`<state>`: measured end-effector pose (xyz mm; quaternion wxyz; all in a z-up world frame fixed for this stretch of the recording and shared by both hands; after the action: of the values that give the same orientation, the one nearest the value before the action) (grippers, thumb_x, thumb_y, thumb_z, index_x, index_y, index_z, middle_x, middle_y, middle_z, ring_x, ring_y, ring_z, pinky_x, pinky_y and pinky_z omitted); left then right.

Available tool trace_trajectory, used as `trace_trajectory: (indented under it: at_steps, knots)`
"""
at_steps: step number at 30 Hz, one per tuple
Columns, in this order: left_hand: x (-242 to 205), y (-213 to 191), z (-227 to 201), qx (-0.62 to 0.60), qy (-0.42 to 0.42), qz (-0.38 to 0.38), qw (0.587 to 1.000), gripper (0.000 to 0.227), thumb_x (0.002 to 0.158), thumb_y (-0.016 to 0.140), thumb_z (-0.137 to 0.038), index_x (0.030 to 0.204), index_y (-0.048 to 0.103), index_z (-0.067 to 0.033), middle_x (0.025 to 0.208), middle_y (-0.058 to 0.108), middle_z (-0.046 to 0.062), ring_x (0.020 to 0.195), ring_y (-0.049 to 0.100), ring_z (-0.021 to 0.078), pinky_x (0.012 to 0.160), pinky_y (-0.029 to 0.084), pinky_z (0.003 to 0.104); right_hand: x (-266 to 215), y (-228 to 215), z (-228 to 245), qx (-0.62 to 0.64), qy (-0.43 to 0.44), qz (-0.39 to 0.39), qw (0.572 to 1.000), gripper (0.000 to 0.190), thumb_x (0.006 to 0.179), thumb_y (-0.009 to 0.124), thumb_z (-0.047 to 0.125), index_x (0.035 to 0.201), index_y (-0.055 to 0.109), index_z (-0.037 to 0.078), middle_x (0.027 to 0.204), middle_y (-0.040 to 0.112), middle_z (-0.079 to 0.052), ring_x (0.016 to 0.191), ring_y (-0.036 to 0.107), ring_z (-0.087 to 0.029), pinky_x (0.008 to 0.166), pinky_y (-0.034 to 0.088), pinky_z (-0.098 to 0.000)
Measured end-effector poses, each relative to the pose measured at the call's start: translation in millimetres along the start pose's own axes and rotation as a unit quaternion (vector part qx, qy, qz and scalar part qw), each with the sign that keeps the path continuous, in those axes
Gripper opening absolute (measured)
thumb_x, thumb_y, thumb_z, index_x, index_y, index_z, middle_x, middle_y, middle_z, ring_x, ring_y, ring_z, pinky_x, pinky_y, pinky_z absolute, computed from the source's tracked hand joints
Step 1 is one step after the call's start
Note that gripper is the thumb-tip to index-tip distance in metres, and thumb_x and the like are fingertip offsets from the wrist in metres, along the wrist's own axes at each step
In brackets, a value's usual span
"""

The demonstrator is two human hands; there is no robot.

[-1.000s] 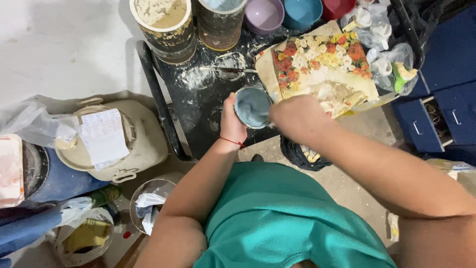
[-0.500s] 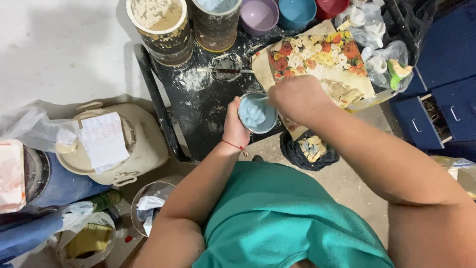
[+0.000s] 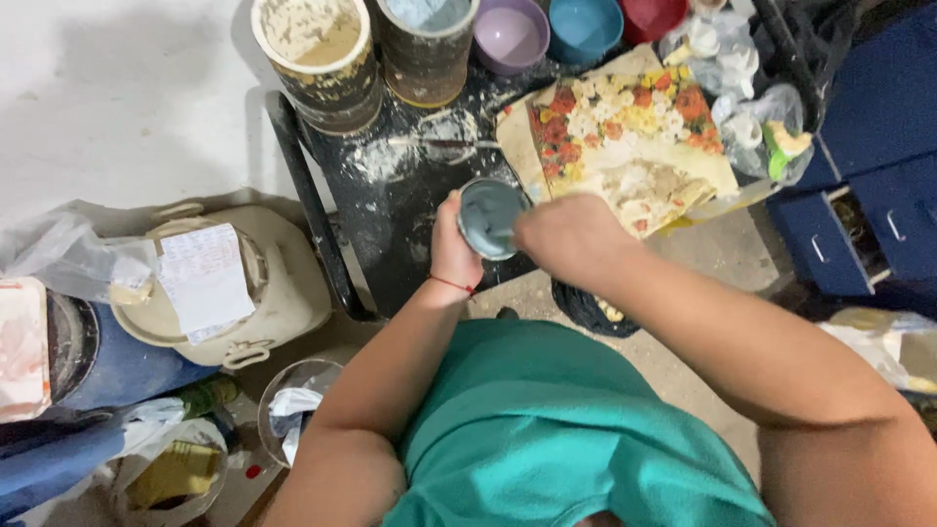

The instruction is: The person pours a white powder from a bag into a small container, then adds water from a blue bowl. They use a green spatula to mix the powder and water into a paste, then add a white substance from a plastic bag and continue mixing.

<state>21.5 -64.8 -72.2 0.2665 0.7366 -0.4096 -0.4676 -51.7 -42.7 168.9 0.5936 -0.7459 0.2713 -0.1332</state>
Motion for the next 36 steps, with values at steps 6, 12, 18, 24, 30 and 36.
trace_trajectory:
  at_steps: [6, 12, 18, 24, 30, 36]
  knots:
    - [-23.5, 16.9, -16.4, 0.008, 0.014, 0.004, 1.000, 0.036, 0.097, 0.071, -0.038, 0.116, 0.075, -0.0078, 0.105, 0.079, 0.016, 0.090, 0.078, 0.0264, 0.074, 0.068, 0.042, -12.9, 34.6, -51.7, 0.056, 0.100, 0.086, 0.990, 0.014, 0.093, 0.062, 0.018, 0.093, 0.076, 0.020, 0.072, 0.074, -0.009, 0.069, 0.076, -0.029, 0.058, 0.060, -0.0482]
    - [-28.9, 26.6, -16.3, 0.015, -0.030, 0.021, 0.999, 0.048, 0.096, 0.066, -0.058, 0.118, 0.075, -0.0153, 0.106, 0.079, 0.010, 0.091, 0.078, 0.0243, 0.076, 0.068, 0.042, -44.8, -27.4, -70.3, 0.265, 0.088, -0.199, 0.939, 0.009, 0.095, 0.078, 0.007, 0.102, 0.083, 0.006, 0.080, 0.073, -0.013, 0.076, 0.069, -0.026, 0.068, 0.057, -0.0332]
    - [-13.9, 24.0, 13.9, -0.015, -0.045, 0.033, 0.998, 0.041, 0.096, 0.071, -0.049, 0.115, 0.076, -0.0136, 0.105, 0.079, 0.011, 0.091, 0.078, 0.0255, 0.076, 0.068, 0.042, -56.1, 11.6, -60.5, 0.363, 0.073, -0.295, 0.881, 0.021, 0.093, 0.070, -0.009, 0.105, 0.081, 0.005, 0.076, 0.067, -0.010, 0.073, 0.065, -0.026, 0.073, 0.054, -0.0367]
    - [2.4, 2.7, -1.4, -0.009, -0.023, -0.004, 1.000, 0.040, 0.094, 0.072, -0.051, 0.111, 0.076, -0.0139, 0.100, 0.079, 0.011, 0.089, 0.078, 0.0248, 0.076, 0.068, 0.040, -111.2, 84.8, -97.3, 0.314, 0.091, -0.326, 0.887, 0.030, 0.091, 0.072, -0.008, 0.112, 0.084, 0.010, 0.094, 0.069, -0.017, 0.088, 0.066, -0.032, 0.079, 0.055, -0.0404]
    - [-0.8, 0.7, -1.9, -0.011, -0.017, -0.010, 1.000, 0.039, 0.096, 0.072, -0.046, 0.112, 0.077, -0.0109, 0.104, 0.079, 0.012, 0.093, 0.077, 0.0244, 0.080, 0.066, 0.041, -92.8, 68.5, -104.4, 0.501, 0.173, -0.184, 0.828, 0.019, 0.095, 0.080, 0.020, 0.110, 0.083, 0.010, 0.091, 0.078, -0.016, 0.080, 0.074, -0.033, 0.079, 0.058, -0.0449]
    - [19.6, -20.4, 15.5, 0.007, -0.016, -0.020, 1.000, 0.035, 0.096, 0.072, -0.043, 0.109, 0.075, -0.0105, 0.098, 0.077, 0.013, 0.087, 0.077, 0.0243, 0.072, 0.068, 0.038, -61.7, 140.7, -67.8, 0.717, 0.277, 0.031, 0.639, 0.040, 0.100, 0.073, 0.032, 0.073, 0.073, 0.002, 0.050, 0.053, -0.003, 0.046, 0.047, -0.014, 0.053, 0.038, -0.0312]
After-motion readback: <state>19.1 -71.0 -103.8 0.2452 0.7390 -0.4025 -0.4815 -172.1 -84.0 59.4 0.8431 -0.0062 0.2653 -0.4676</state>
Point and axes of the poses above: each hand's wrist, its own x-axis towards the middle knuckle, its own y-axis out of the palm, z = x × y, the point moved 9 cm from there along x, towards the middle knuckle
